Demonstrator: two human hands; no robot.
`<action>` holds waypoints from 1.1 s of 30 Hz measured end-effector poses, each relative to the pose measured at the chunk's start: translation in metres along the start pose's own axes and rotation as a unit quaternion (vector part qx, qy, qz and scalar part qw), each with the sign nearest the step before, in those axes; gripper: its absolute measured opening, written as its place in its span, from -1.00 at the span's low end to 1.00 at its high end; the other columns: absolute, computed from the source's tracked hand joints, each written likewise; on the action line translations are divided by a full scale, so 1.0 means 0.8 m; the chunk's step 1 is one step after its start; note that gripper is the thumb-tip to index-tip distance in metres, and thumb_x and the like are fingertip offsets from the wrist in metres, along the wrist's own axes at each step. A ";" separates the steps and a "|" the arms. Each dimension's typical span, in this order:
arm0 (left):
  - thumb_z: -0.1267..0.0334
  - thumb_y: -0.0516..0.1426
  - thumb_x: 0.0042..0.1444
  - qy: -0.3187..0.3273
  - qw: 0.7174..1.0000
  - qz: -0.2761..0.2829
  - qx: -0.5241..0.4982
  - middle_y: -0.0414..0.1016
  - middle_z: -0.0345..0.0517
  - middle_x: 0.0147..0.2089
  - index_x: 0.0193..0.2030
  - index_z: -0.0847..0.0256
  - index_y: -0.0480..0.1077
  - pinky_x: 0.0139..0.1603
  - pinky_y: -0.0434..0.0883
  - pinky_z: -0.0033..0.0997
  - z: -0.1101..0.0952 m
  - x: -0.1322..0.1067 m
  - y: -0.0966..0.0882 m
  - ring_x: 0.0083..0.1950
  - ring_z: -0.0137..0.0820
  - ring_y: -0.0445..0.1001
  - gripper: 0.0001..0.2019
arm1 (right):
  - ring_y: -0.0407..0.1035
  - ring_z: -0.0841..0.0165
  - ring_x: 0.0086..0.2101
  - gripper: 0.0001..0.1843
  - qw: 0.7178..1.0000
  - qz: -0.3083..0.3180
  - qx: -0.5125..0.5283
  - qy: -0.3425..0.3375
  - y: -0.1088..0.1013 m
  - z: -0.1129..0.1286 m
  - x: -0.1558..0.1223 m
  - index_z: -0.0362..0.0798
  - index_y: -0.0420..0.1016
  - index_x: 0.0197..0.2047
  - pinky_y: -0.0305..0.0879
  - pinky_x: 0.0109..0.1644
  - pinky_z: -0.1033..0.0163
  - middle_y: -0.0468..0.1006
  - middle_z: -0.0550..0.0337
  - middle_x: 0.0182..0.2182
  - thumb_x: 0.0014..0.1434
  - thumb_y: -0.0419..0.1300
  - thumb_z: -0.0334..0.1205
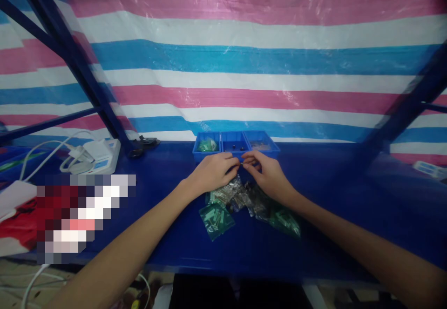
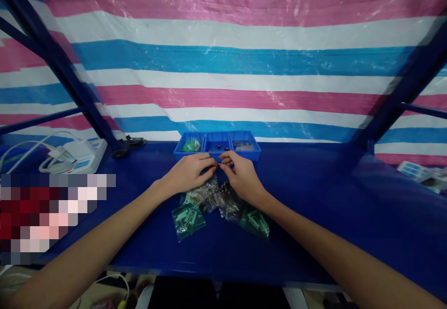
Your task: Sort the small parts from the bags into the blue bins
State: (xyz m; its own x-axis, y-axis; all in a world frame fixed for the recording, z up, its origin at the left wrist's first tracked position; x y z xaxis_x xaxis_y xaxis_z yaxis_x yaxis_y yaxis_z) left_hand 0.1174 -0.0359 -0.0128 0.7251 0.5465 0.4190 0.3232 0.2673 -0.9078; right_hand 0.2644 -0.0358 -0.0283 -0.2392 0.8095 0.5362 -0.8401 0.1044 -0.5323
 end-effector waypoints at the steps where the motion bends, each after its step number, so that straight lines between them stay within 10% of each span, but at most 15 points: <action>1: 0.25 0.00 0.39 0.000 1.000 -0.003 -0.003 0.49 -0.07 -0.20 -0.05 0.25 0.47 -0.16 0.43 -0.34 0.000 0.000 0.000 -0.15 -0.33 0.50 -0.76 | 0.52 0.27 -0.25 -0.81 1.000 0.002 0.004 0.005 0.000 -0.001 0.000 -0.09 0.48 -0.07 0.40 -0.20 0.18 0.63 0.05 -0.25 0.25 0.16 -0.29; 33: 0.17 0.00 0.44 -0.007 0.997 -0.058 -0.043 0.50 -0.09 -0.13 -0.03 0.20 0.39 -0.18 0.40 -0.38 0.002 -0.002 -0.008 -0.15 -0.38 0.49 -0.79 | 0.58 0.25 -0.26 -0.81 0.989 0.074 0.114 0.059 0.006 -0.008 0.003 -0.05 0.57 -0.17 0.47 -0.09 0.08 0.67 0.08 -0.32 0.32 0.13 -0.21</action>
Point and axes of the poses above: each hand's wrist, its own x-axis towards the middle knuckle, its own y-axis out of the palm, z = x × y, the point moved 6 cm from there along x, towards the middle knuckle
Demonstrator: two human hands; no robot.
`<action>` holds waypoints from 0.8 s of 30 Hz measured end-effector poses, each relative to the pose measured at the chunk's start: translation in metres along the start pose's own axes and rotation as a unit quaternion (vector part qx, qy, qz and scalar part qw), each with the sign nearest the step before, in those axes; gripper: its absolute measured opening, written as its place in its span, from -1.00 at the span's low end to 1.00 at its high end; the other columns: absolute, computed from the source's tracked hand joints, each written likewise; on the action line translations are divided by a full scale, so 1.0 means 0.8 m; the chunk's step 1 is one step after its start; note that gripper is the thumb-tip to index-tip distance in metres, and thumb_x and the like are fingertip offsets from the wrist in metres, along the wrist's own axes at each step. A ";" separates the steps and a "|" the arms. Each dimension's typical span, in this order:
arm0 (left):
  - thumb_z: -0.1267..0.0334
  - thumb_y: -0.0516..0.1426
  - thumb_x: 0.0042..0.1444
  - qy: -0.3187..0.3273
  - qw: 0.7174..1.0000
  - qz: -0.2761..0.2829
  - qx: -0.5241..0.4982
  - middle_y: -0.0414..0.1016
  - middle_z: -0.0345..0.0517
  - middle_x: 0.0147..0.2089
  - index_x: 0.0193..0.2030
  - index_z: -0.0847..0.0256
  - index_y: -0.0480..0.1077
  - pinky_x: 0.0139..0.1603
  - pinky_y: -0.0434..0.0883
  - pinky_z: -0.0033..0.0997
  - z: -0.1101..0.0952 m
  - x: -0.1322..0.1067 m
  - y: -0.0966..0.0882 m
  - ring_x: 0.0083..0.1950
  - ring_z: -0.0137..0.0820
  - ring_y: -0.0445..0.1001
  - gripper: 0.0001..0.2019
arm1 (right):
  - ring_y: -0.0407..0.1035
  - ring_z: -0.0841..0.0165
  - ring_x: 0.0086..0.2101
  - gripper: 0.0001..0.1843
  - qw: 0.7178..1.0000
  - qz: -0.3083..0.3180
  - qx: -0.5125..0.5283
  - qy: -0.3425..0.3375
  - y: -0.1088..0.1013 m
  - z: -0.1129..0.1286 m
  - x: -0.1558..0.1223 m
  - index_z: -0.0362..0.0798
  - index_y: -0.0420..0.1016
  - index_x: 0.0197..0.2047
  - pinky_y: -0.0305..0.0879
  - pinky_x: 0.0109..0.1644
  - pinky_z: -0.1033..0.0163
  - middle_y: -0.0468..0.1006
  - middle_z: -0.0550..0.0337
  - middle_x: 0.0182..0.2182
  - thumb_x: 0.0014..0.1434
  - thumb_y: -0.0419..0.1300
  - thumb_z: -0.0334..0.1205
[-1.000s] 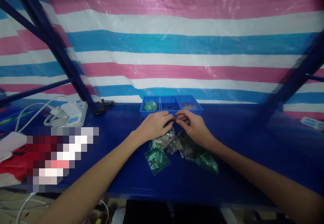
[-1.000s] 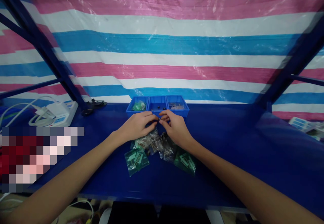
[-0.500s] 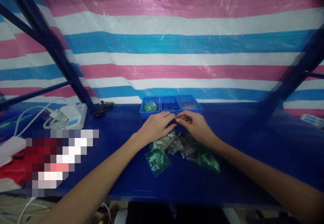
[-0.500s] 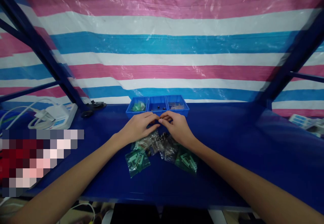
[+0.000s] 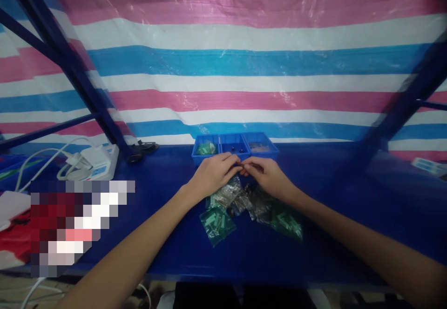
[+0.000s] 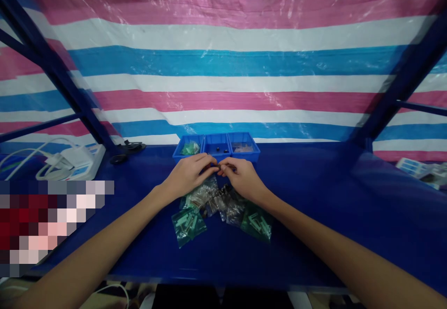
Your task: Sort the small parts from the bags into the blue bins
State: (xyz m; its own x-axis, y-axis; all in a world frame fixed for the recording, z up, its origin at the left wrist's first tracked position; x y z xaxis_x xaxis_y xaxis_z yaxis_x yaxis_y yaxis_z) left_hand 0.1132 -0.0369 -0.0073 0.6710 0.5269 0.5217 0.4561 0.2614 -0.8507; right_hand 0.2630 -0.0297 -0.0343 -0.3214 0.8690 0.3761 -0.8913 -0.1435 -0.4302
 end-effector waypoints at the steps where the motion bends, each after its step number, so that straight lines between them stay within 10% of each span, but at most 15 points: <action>1: 0.18 -0.01 0.44 0.000 1.000 -0.001 0.000 0.51 -0.08 -0.12 -0.03 0.20 0.39 -0.18 0.41 -0.37 0.000 0.000 0.000 -0.14 -0.37 0.50 -0.79 | 0.58 0.25 -0.25 -0.82 1.000 0.003 0.003 0.000 0.000 0.000 0.000 -0.05 0.57 -0.15 0.48 -0.08 0.08 0.67 0.08 -0.30 0.31 0.14 -0.23; 14: 0.20 -0.10 0.47 -0.019 0.999 0.010 -0.029 0.50 -0.07 -0.11 -0.01 0.20 0.35 -0.16 0.40 -0.33 0.001 0.000 0.005 -0.15 -0.35 0.50 -0.76 | 0.46 0.33 -0.35 -0.86 0.975 -0.012 -0.202 -0.086 -0.002 0.024 -0.005 -0.05 0.54 -0.19 0.31 -0.18 0.22 0.64 0.16 -0.32 0.33 0.15 -0.25; 24: 0.24 0.03 0.40 -0.021 0.999 0.020 -0.039 0.49 -0.08 -0.16 -0.01 0.22 0.32 -0.22 0.39 -0.33 0.001 0.000 0.005 -0.19 -0.34 0.48 -0.86 | 0.46 0.35 -0.40 -0.88 0.985 -0.047 -0.153 -0.065 -0.006 0.023 -0.005 -0.02 0.51 -0.19 0.30 -0.31 0.25 0.63 0.19 -0.37 0.31 0.18 -0.18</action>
Point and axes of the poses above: each hand's wrist, its own x-axis towards the middle knuckle, its own y-axis out of the palm, z = x × y, the point moved 6 cm from there along x, towards the middle knuckle
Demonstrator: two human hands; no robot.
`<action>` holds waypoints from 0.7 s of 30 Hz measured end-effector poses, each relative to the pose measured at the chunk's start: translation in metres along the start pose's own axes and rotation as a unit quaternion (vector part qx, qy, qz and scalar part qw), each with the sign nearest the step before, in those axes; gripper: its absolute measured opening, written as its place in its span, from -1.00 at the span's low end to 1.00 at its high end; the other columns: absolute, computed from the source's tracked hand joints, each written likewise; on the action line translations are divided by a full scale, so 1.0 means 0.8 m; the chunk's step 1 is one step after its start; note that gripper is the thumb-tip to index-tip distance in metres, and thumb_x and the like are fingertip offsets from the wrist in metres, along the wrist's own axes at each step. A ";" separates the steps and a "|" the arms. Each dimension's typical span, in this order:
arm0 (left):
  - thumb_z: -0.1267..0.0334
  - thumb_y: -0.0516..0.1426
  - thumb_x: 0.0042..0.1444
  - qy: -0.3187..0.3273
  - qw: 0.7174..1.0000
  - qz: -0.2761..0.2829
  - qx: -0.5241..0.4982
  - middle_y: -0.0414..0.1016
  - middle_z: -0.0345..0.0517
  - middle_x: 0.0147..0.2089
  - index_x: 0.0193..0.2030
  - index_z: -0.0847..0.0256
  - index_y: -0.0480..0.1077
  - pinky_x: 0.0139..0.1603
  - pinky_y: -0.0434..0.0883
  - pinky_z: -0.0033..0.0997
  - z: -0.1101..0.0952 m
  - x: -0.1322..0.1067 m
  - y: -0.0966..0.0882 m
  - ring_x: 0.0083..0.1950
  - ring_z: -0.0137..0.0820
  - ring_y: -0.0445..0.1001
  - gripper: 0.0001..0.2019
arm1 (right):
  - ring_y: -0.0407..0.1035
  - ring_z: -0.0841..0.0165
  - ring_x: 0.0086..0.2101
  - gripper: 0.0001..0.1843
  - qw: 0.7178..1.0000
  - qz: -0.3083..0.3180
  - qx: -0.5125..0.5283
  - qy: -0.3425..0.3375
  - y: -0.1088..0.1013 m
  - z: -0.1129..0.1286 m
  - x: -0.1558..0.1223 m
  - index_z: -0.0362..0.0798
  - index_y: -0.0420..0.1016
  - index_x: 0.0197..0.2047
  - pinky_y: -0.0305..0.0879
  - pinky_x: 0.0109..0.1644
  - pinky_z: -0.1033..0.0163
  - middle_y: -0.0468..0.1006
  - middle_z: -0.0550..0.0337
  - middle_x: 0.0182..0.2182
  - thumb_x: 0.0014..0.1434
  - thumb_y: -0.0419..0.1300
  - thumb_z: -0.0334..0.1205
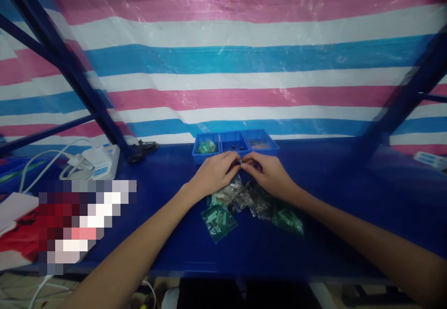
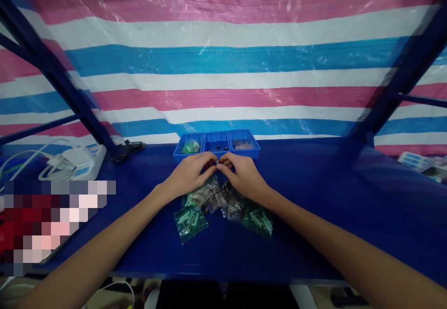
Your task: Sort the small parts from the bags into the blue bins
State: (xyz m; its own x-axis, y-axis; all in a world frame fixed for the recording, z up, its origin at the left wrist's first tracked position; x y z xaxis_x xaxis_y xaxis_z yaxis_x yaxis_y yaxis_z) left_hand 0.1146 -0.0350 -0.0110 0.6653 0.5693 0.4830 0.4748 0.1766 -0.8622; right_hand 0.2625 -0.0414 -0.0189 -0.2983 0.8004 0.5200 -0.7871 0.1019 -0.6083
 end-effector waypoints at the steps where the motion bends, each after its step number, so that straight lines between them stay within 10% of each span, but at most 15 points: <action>1: 0.24 0.01 0.41 0.000 1.000 -0.001 0.003 0.49 -0.08 -0.16 -0.03 0.22 0.33 -0.22 0.39 -0.33 0.000 0.000 0.000 -0.20 -0.35 0.47 -0.86 | 0.47 0.34 -0.38 -0.88 1.000 -0.004 0.006 0.001 0.000 0.000 0.000 -0.02 0.50 -0.17 0.31 -0.31 0.25 0.63 0.18 -0.35 0.31 0.18 -0.17; 21: 0.25 -0.03 0.40 -0.069 0.994 -0.029 0.082 0.52 -0.06 -0.15 -0.04 0.21 0.39 -0.22 0.42 -0.32 0.030 -0.002 -0.020 -0.20 -0.32 0.49 -0.81 | 0.48 0.17 -0.18 -0.76 0.990 -0.045 -0.121 -0.049 -0.009 -0.009 0.073 -0.04 0.52 -0.03 0.34 -0.04 0.06 0.61 -0.01 -0.18 0.29 0.10 -0.30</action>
Point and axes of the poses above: each hand's wrist, its own x-axis towards the middle knuckle, its own y-axis out of the palm, z = x × y, the point moved 6 cm from there along x, towards the middle knuckle
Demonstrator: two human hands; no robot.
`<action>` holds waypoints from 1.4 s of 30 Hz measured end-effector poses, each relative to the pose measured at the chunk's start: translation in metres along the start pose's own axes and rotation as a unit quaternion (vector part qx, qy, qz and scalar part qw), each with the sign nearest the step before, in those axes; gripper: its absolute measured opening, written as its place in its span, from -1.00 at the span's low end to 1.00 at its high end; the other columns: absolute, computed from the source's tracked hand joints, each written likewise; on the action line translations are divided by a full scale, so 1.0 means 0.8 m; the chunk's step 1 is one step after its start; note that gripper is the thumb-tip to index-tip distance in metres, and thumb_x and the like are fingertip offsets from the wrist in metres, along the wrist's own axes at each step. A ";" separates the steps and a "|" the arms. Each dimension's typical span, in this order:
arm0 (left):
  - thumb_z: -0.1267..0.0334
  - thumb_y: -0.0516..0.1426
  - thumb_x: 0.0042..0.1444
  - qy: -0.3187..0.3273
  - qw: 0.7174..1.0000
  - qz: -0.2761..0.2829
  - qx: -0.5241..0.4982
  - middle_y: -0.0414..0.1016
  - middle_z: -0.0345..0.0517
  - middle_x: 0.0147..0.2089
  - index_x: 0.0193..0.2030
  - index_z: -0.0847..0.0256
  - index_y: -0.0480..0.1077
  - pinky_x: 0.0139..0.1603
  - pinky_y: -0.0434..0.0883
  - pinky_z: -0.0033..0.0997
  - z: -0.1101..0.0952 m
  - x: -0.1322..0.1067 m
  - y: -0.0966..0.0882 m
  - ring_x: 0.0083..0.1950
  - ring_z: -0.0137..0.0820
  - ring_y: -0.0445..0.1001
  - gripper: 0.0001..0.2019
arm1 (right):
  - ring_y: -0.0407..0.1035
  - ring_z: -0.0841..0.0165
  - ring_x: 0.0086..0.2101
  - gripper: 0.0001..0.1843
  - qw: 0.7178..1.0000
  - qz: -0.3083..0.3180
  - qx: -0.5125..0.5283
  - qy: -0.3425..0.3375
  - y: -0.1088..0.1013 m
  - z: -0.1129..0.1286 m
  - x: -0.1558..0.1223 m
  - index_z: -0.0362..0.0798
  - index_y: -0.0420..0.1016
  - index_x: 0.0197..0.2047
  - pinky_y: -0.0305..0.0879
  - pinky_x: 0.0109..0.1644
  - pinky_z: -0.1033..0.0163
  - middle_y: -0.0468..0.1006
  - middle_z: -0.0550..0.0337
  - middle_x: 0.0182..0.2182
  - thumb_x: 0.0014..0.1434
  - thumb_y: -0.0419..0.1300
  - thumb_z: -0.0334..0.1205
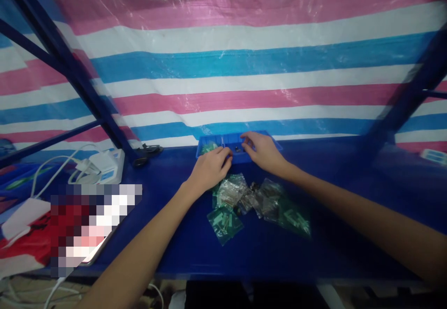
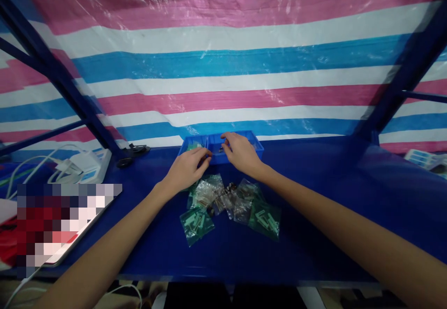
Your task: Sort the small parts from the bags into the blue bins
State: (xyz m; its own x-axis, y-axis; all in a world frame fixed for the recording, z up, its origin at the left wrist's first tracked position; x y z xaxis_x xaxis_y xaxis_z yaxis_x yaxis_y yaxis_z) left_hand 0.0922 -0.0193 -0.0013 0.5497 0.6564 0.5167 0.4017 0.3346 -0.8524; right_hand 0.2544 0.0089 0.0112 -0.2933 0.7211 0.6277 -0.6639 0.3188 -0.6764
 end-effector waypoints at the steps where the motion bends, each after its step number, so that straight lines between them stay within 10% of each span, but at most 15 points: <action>1: 0.26 -0.02 0.39 -0.002 1.000 0.003 0.002 0.52 -0.06 -0.14 -0.03 0.21 0.39 -0.23 0.42 -0.32 0.001 0.000 0.000 -0.20 -0.32 0.49 -0.81 | 0.47 0.16 -0.16 -0.74 1.000 0.004 -0.012 -0.014 -0.001 0.005 -0.004 -0.04 0.51 -0.01 0.34 -0.03 0.04 0.60 -0.02 -0.15 0.29 0.09 -0.30; 7: 0.27 -0.03 0.40 0.012 1.000 0.014 0.013 0.51 -0.06 -0.14 -0.03 0.21 0.40 -0.26 0.40 -0.34 -0.004 -0.001 0.004 -0.18 -0.32 0.49 -0.80 | 0.45 0.17 -0.14 -0.79 0.996 0.050 -0.014 -0.068 -0.026 0.034 -0.056 -0.01 0.53 -0.11 0.32 -0.07 0.08 0.58 0.04 -0.18 0.34 0.07 -0.25; 15: 0.29 -0.04 0.40 0.032 0.997 0.038 0.056 0.49 -0.04 -0.16 -0.06 0.24 0.41 -0.28 0.39 -0.36 -0.005 -0.001 0.010 -0.14 -0.30 0.50 -0.79 | 0.48 0.25 -0.31 -0.90 0.970 0.238 0.032 -0.035 -0.003 -0.001 -0.068 0.07 0.62 -0.26 0.30 -0.22 0.17 0.62 0.18 -0.33 0.19 0.26 -0.29; 42: 0.30 0.02 0.37 0.004 1.000 0.004 -0.012 0.49 -0.13 -0.16 -0.05 0.19 0.42 -0.20 0.40 -0.33 -0.010 0.000 0.012 -0.19 -0.36 0.47 -0.84 | 0.46 0.30 -0.24 -0.76 0.949 0.306 -0.025 -0.066 0.016 0.016 -0.080 -0.05 0.57 -0.19 0.26 -0.17 0.26 0.58 0.09 -0.26 0.36 0.07 -0.40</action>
State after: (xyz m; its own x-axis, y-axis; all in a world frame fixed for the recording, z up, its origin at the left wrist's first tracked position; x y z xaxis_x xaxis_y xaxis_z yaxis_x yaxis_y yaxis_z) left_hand 0.1018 -0.0214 -0.0090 0.5582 0.6534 0.5114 0.4150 0.3138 -0.8540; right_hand 0.2560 -0.0409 -0.0327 -0.6989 0.6990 0.1515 -0.3087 -0.1037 -0.9455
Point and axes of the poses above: each hand's wrist, its own x-axis towards the middle knuckle, its own y-axis out of the palm, z = x × y, the point moved 6 cm from there along x, towards the middle knuckle
